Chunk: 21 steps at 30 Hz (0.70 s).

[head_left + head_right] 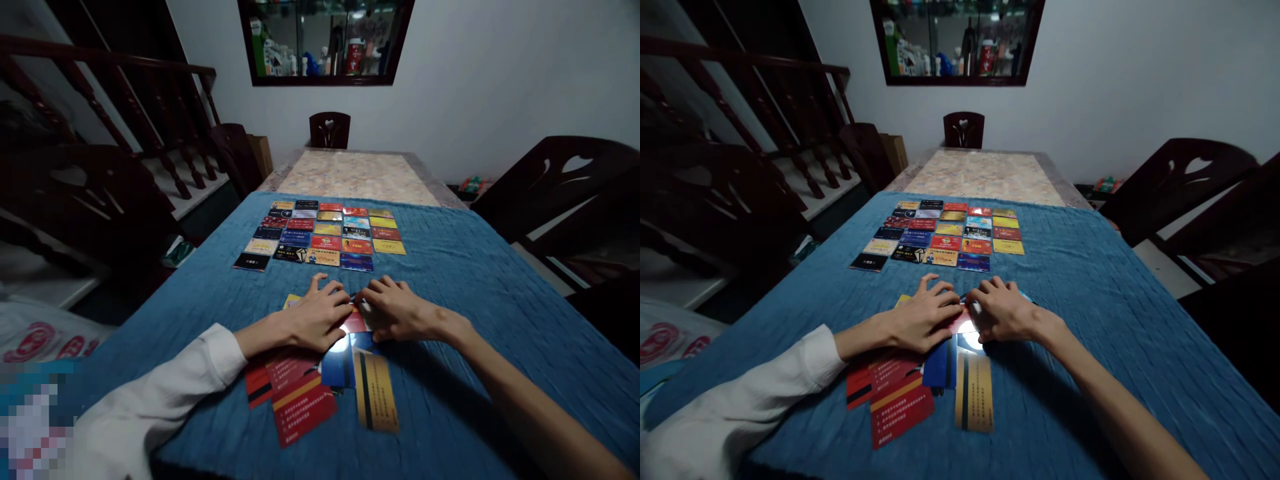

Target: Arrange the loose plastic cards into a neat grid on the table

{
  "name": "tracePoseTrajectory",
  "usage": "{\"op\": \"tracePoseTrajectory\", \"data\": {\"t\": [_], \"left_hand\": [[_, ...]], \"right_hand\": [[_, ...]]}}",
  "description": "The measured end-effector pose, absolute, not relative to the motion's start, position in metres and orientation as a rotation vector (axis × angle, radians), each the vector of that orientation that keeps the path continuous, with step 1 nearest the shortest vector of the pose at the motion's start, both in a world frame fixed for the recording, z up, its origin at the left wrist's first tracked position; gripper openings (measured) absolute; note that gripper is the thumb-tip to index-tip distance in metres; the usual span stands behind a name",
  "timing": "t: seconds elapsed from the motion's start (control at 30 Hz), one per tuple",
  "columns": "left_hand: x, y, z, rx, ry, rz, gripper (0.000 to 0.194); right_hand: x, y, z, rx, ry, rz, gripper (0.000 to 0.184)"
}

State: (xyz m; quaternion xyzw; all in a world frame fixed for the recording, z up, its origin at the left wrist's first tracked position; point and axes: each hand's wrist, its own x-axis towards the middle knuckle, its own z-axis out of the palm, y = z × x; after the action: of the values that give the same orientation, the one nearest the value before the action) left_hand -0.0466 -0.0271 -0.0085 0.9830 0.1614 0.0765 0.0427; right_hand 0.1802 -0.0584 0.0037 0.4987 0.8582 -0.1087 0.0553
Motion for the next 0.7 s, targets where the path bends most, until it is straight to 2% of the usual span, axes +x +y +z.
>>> {"op": "tracePoseTrajectory", "data": {"t": [0.17, 0.37, 0.7], "left_hand": [[-0.051, -0.020, -0.002, 2.990, 0.566, 0.244, 0.038], [-0.058, -0.012, 0.003, 2.963, 0.553, 0.125, 0.025], [-0.057, -0.017, -0.008, 3.038, 0.528, 0.208, 0.024]], "right_hand": [[0.182, -0.057, 0.001, 1.513, 2.651, -0.340, 0.053], [0.176, -0.056, -0.002, 1.473, 2.741, -0.292, 0.051], [0.170, -0.057, -0.002, 1.401, 2.800, -0.324, 0.055]]}}
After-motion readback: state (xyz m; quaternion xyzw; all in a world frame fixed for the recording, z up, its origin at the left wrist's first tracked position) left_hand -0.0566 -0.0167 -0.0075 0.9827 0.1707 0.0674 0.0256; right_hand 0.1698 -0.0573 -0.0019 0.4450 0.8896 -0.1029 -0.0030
